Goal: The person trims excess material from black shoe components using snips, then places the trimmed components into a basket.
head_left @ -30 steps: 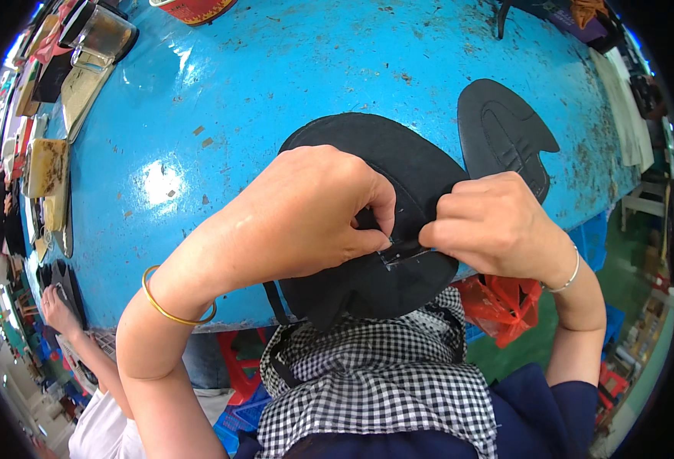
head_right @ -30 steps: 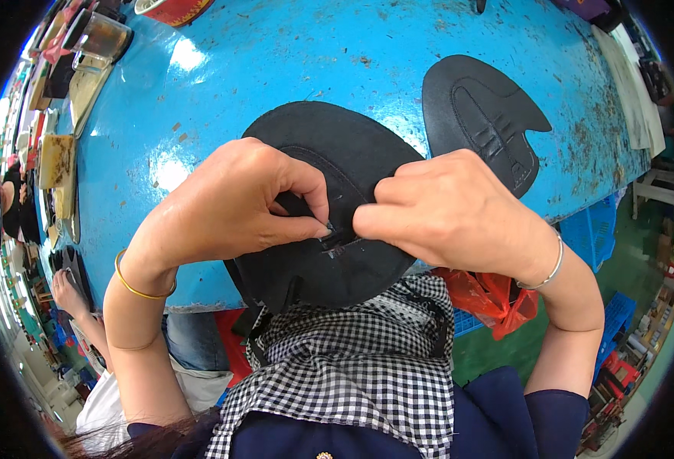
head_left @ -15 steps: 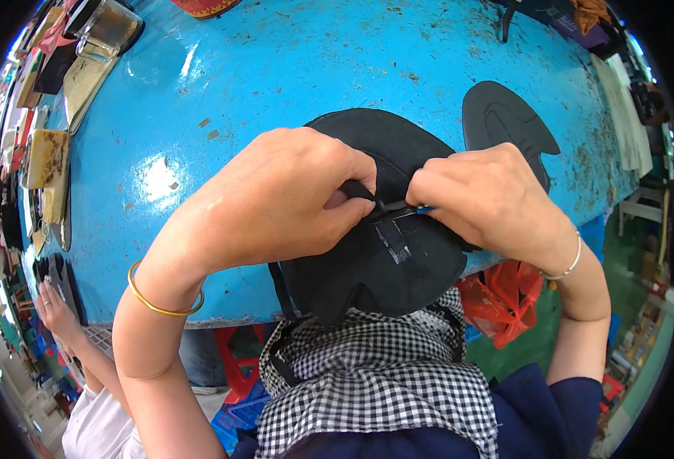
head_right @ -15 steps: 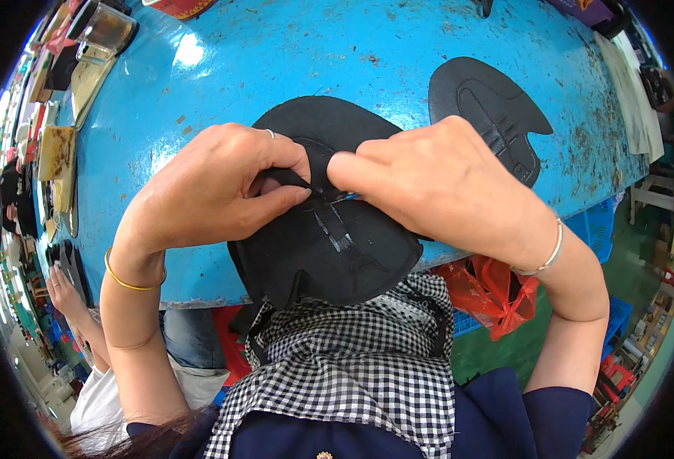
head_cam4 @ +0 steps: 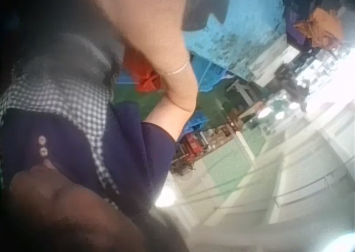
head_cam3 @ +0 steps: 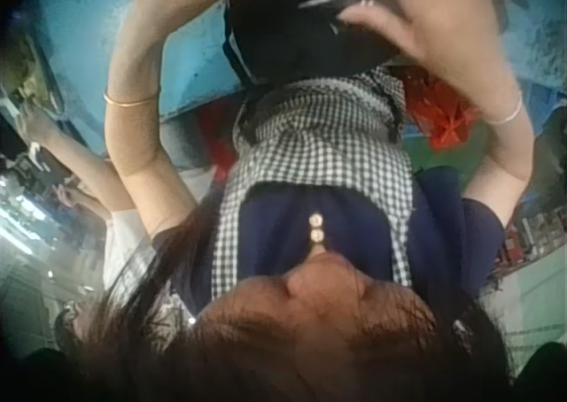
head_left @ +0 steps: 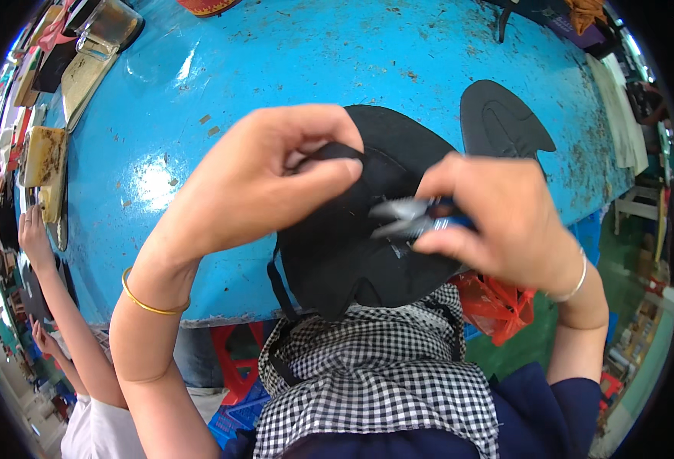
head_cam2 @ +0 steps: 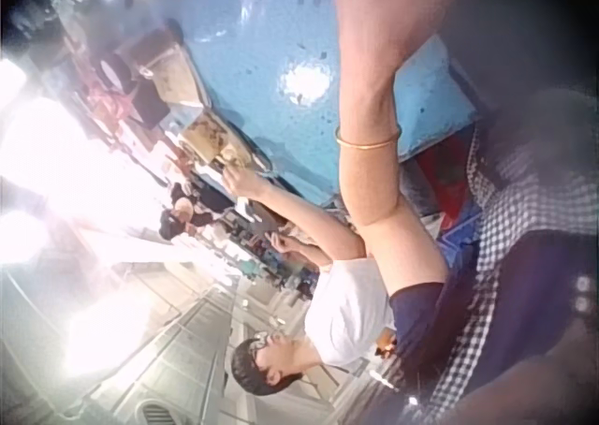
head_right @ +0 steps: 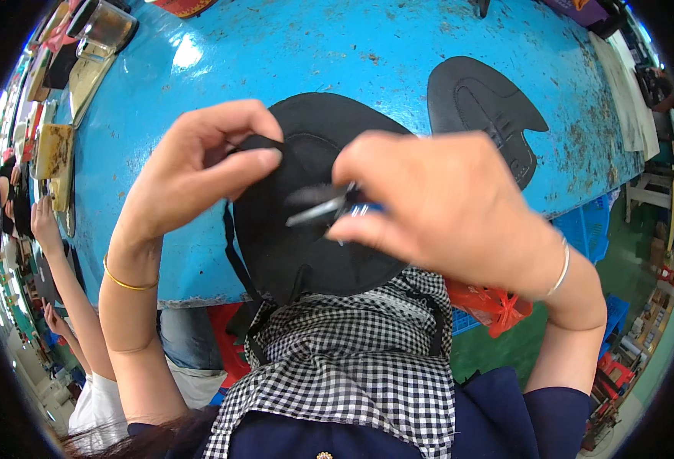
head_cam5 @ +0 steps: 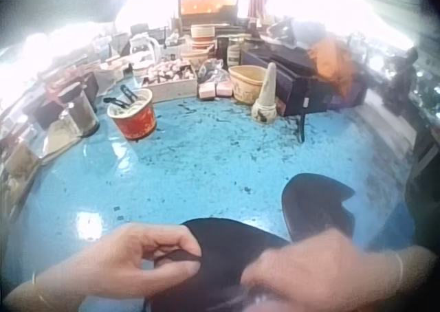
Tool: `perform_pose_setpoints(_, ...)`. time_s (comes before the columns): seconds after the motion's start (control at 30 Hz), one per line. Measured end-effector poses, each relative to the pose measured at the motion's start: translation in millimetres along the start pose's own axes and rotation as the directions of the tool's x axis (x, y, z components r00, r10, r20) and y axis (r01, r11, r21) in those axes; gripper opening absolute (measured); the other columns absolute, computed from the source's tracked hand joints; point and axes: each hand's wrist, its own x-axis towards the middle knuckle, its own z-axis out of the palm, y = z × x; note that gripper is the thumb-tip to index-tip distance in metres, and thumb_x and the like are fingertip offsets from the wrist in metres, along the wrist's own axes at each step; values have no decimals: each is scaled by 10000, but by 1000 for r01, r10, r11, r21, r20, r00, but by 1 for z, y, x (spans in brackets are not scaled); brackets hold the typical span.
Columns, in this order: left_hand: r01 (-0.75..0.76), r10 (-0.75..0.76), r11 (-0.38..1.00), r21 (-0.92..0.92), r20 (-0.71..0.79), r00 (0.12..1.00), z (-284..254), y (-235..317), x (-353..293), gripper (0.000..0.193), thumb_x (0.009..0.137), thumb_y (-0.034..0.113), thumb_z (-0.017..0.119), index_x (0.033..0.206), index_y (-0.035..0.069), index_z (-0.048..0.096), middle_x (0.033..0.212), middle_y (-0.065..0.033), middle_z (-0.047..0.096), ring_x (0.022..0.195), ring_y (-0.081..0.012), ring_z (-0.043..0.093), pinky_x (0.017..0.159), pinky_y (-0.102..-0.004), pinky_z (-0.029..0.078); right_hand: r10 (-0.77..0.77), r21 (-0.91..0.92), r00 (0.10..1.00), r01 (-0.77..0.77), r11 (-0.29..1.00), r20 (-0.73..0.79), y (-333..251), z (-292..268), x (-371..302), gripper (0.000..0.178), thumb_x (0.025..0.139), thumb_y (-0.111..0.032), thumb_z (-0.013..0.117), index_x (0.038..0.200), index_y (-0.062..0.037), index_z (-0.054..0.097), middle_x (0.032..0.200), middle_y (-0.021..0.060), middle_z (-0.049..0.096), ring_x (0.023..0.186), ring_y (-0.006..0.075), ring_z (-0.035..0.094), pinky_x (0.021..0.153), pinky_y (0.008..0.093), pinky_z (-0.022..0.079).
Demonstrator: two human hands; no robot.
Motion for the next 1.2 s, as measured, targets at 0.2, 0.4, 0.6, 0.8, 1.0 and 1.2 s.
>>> perform_pose_setpoints(0.2,-152,158,988,40,-250,955,-13,18,-15,160,910,155,677,980,13,700,736,70,555,598,10,372,527,-182,244,-91,-516,989,140,845,120,-49,42,-24,367,828,-222,672,1108,15,678,1254,236,667,468,98,472,416,218,425)
perform_pose_setpoints(0.4,-253,290,955,157,-302,908,-21,34,-26,230,981,184,633,1057,-22,701,744,15,593,619,-14,495,562,-153,350,30,42,994,-26,999,-101,-19,31,-17,146,871,-55,621,1000,11,641,980,187,706,591,118,644,506,298,520)
perform_pose_setpoints(0.6,-196,191,980,-30,-111,975,-4,42,-18,114,881,21,712,973,1,649,717,22,620,648,-43,576,610,-183,460,699,990,703,49,131,-127,37,-2,-81,360,1054,-206,465,1316,-7,611,1304,79,644,1224,212,608,1055,346,479)
perform_pose_setpoints(0.8,-295,226,926,237,277,934,14,18,9,70,800,52,771,838,9,731,780,-39,723,719,-107,662,666,-245,518,893,839,342,-355,412,-293,107,-40,-159,443,1079,-245,437,1441,3,494,1387,130,583,1282,221,557,1071,357,466)
perform_pose_setpoints(1.0,-185,79,876,446,246,966,31,11,19,108,799,122,760,856,31,744,792,-94,730,704,-220,683,656,-313,524,836,691,428,-489,533,-342,86,-41,-146,240,1070,-212,499,1208,-24,557,853,-34,531,556,13,280,490,188,222)
perform_pose_setpoints(1.2,-222,152,844,488,180,972,37,7,15,127,778,134,779,831,34,723,747,-113,703,666,-267,670,608,-348,498,1,190,1000,-3,982,11,50,-19,-57,169,847,-73,698,990,-85,609,741,24,577,641,163,620,568,301,497)
